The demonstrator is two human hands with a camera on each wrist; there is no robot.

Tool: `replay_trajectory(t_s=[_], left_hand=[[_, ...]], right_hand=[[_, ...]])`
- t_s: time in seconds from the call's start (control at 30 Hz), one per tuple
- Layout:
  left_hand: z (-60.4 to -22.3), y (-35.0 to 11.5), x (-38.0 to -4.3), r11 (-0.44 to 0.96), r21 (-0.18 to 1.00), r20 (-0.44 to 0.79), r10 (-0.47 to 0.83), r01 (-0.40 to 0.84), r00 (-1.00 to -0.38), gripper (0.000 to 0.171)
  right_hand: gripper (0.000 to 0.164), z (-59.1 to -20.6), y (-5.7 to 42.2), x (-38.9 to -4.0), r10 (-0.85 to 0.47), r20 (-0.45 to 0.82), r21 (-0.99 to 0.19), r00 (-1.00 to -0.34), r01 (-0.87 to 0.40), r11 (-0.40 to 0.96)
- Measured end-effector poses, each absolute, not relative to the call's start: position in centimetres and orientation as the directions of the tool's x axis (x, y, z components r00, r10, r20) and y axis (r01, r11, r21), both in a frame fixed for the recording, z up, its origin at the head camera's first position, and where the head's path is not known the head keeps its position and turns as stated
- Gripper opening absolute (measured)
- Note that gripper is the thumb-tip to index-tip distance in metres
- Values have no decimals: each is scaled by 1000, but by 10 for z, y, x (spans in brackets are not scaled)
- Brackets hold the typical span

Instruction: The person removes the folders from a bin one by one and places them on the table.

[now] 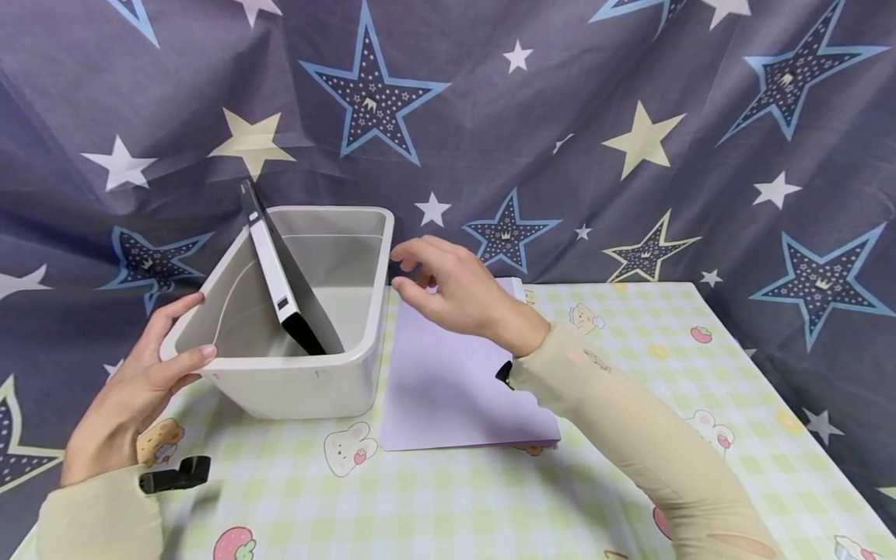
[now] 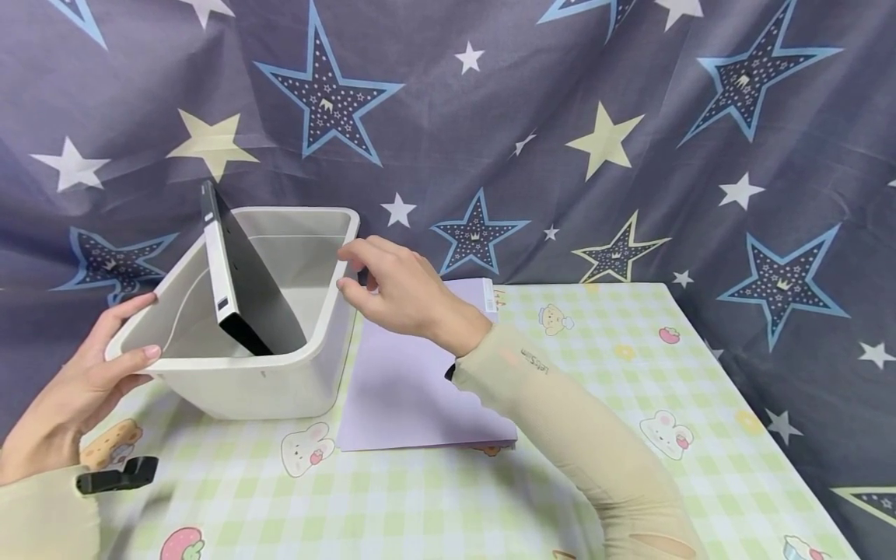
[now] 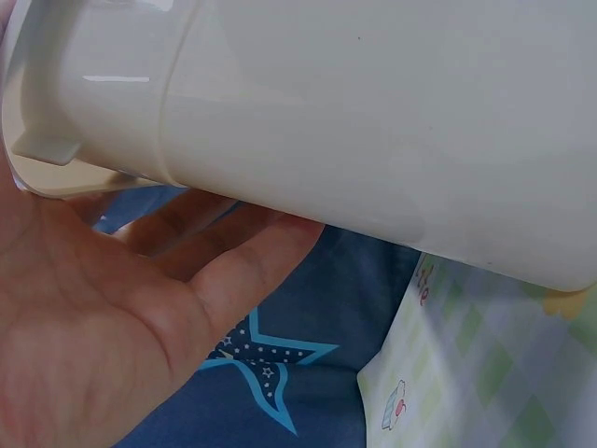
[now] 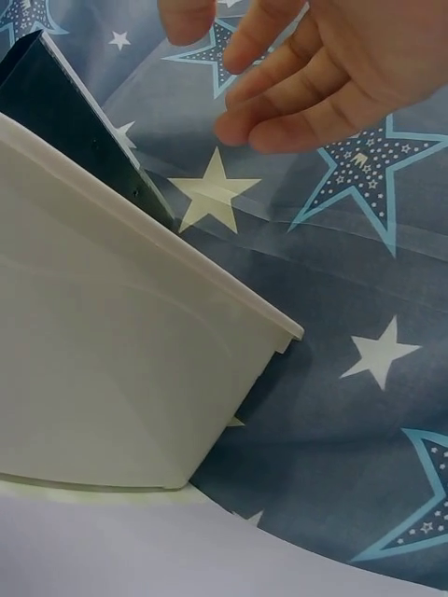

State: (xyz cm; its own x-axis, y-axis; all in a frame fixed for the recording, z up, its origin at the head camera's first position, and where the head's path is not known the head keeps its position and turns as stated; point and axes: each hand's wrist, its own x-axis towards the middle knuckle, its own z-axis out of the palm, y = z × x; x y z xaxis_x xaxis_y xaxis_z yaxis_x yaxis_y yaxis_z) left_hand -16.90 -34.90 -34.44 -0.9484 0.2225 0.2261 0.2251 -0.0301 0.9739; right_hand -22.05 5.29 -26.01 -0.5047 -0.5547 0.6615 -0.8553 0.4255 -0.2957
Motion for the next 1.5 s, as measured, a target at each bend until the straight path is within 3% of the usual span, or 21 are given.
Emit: replay_trajectory(t_s=[0.9,1.5], left_hand=[[-345,-351,-168,-45,973,231,221,227,-948,71],[-343,-348,-169,-33,974,228,222,226,-948,72]], right_hand=[[28,-253,14,-227,-595,632,-293,-496,-864,409],[32,-250,-10,-228,-618,588,-368,-521,-853,369]])
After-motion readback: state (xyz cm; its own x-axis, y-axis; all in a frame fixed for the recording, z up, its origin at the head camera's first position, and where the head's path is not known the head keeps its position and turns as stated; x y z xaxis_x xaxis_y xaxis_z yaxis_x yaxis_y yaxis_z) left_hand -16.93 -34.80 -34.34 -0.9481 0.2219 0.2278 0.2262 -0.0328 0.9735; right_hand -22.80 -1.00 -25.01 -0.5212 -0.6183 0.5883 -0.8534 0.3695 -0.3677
